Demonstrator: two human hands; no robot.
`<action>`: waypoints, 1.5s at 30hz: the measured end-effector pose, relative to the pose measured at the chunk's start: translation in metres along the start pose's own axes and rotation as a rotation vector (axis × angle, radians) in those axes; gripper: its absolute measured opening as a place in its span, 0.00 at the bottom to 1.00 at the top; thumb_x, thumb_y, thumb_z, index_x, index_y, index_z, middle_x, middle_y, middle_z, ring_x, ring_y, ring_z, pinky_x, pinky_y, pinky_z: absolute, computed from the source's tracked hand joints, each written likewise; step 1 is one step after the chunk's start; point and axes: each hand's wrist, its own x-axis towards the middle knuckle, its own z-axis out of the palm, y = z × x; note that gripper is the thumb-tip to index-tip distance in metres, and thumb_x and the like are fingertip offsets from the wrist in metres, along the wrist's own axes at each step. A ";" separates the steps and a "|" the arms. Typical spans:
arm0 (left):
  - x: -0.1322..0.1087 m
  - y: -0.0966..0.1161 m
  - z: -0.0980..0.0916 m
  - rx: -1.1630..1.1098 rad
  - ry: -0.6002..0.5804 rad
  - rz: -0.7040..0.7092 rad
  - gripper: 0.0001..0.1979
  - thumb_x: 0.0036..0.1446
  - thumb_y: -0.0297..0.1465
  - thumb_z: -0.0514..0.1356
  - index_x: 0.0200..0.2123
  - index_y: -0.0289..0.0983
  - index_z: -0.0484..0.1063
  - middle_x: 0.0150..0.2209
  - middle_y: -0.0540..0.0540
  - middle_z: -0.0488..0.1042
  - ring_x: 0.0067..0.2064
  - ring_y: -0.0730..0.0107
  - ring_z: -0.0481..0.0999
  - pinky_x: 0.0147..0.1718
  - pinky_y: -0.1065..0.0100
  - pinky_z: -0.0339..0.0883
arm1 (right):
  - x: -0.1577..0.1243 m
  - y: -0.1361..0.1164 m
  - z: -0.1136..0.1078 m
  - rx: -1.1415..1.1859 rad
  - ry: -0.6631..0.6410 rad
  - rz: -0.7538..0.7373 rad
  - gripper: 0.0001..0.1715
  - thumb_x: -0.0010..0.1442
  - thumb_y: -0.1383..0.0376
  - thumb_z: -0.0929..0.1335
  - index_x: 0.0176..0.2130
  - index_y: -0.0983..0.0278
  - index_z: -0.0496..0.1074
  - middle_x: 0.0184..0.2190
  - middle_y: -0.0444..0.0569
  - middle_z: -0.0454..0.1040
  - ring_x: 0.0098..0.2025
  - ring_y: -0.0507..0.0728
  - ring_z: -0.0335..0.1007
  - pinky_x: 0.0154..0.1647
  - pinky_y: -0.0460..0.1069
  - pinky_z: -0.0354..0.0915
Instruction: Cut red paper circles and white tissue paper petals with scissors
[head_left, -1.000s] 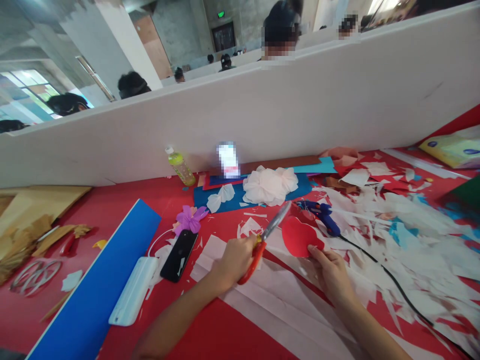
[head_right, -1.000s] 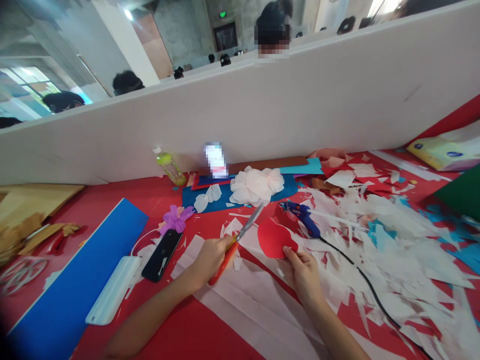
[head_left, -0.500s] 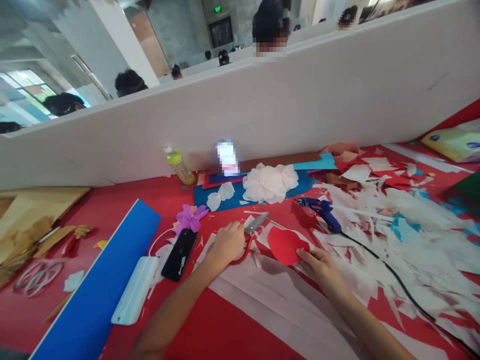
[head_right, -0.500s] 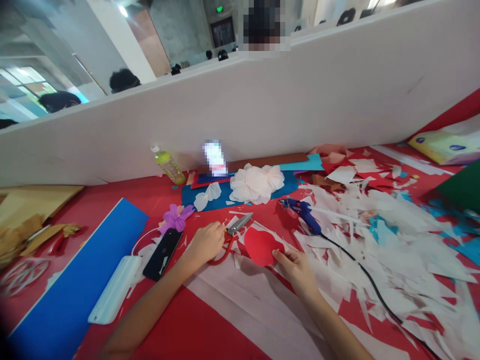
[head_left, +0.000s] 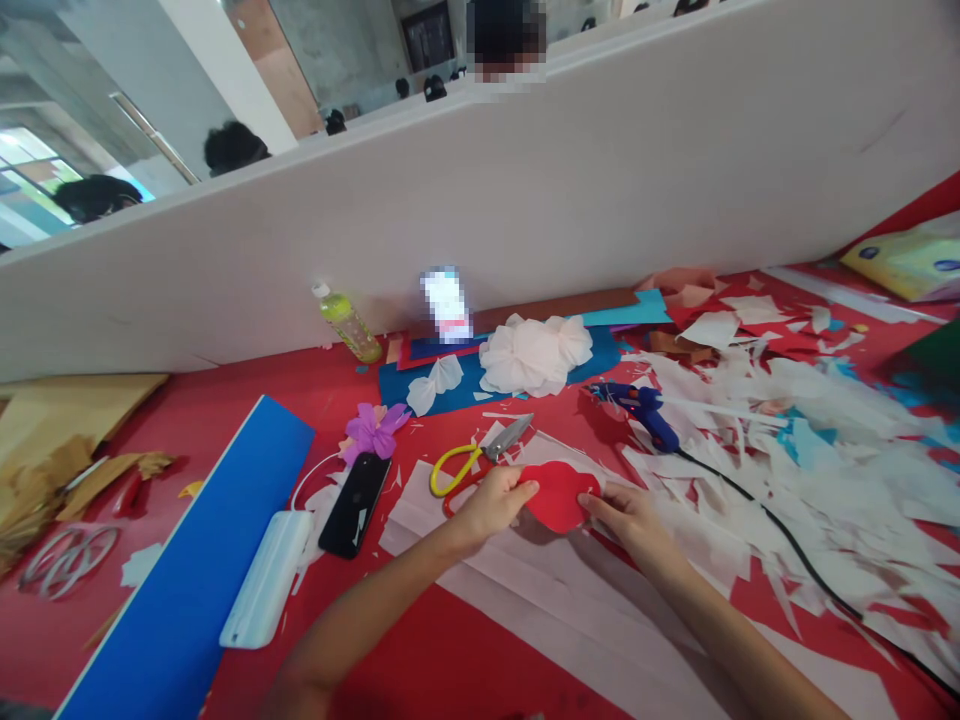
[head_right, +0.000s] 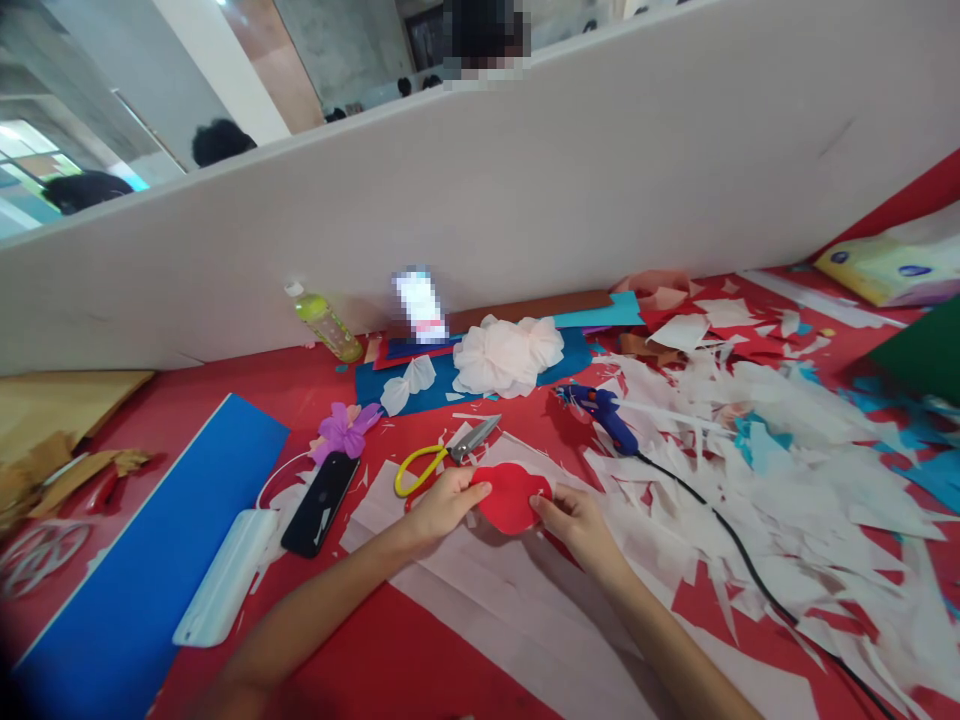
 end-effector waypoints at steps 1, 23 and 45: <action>0.000 0.000 0.000 0.028 0.020 0.022 0.14 0.54 0.39 0.54 0.29 0.32 0.66 0.26 0.50 0.67 0.27 0.75 0.65 0.24 0.74 0.56 | 0.000 0.000 0.001 0.036 0.002 -0.004 0.15 0.44 0.53 0.71 0.20 0.62 0.73 0.19 0.44 0.71 0.22 0.52 0.62 0.24 0.46 0.59; -0.001 0.013 -0.001 0.031 0.018 0.080 0.13 0.53 0.36 0.54 0.22 0.34 0.61 0.21 0.54 0.60 0.24 0.78 0.59 0.23 0.74 0.51 | -0.004 0.003 0.005 -0.064 0.114 -0.018 0.23 0.46 0.47 0.69 0.16 0.62 0.68 0.14 0.44 0.65 0.17 0.50 0.55 0.17 0.45 0.50; -0.003 0.012 -0.060 1.390 0.115 -0.159 0.15 0.58 0.40 0.50 0.39 0.35 0.68 0.37 0.38 0.75 0.38 0.54 0.76 0.34 0.62 0.66 | 0.001 0.003 -0.012 -0.429 0.150 -0.194 0.26 0.53 0.46 0.62 0.17 0.61 0.56 0.15 0.40 0.53 0.18 0.49 0.47 0.17 0.46 0.46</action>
